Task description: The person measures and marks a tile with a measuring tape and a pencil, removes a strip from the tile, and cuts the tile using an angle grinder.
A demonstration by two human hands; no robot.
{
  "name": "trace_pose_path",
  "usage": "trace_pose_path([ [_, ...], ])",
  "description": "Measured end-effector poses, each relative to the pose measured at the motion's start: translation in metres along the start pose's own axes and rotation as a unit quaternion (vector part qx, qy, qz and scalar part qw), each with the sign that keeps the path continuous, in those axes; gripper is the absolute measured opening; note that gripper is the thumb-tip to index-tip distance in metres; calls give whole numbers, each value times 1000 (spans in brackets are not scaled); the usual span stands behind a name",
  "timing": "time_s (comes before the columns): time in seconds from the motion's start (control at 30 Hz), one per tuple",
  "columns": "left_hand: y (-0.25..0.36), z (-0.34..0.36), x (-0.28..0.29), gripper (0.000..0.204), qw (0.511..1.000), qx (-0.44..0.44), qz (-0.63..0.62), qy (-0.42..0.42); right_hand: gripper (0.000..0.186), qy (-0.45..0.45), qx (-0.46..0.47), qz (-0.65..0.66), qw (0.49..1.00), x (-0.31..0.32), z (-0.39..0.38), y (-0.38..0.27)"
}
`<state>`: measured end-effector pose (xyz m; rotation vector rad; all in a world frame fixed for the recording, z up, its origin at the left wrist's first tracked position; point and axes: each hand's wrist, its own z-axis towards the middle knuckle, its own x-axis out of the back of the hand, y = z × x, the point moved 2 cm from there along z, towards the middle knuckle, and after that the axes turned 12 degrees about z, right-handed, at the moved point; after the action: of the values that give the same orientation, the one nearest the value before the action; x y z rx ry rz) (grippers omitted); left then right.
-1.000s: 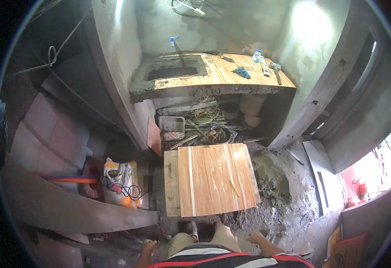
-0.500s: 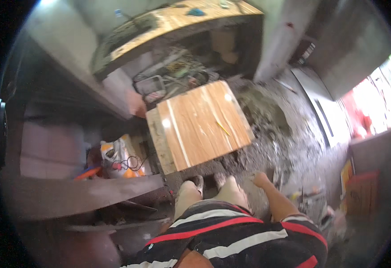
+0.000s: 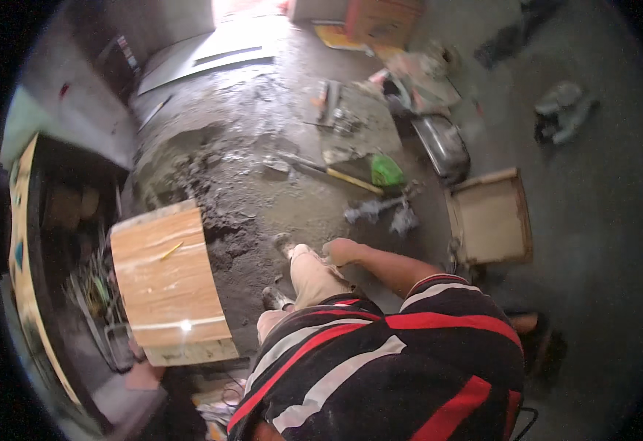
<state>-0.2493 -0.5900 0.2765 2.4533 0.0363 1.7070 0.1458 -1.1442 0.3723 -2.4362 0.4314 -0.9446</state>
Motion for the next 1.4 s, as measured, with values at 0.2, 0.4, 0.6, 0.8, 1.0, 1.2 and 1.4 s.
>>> trace_pose_path([
  [0.2,-24,103,71,23,923,238,-238,-187,42,-17,-205,79,975,-52,-95,154],
  [0.4,71,281,144,16,837,306,-420,-172,37,144,-333,231,903,-81,-190,277],
  [0.6,254,469,187,40,907,163,-334,-196,40,279,-358,373,809,-93,-253,340],
  [0.8,401,554,193,45,946,-7,-190,-261,37,376,-395,539,641,-143,-305,333],
  [1.0,459,590,158,38,932,-48,-26,-358,47,315,-438,544,643,-214,-367,337],
  [1.2,526,661,91,23,847,29,-92,-522,45,486,-421,563,518,-195,-417,406],
  [1.4,708,704,56,57,942,-182,49,-278,43,497,-419,594,474,-82,-462,492],
])
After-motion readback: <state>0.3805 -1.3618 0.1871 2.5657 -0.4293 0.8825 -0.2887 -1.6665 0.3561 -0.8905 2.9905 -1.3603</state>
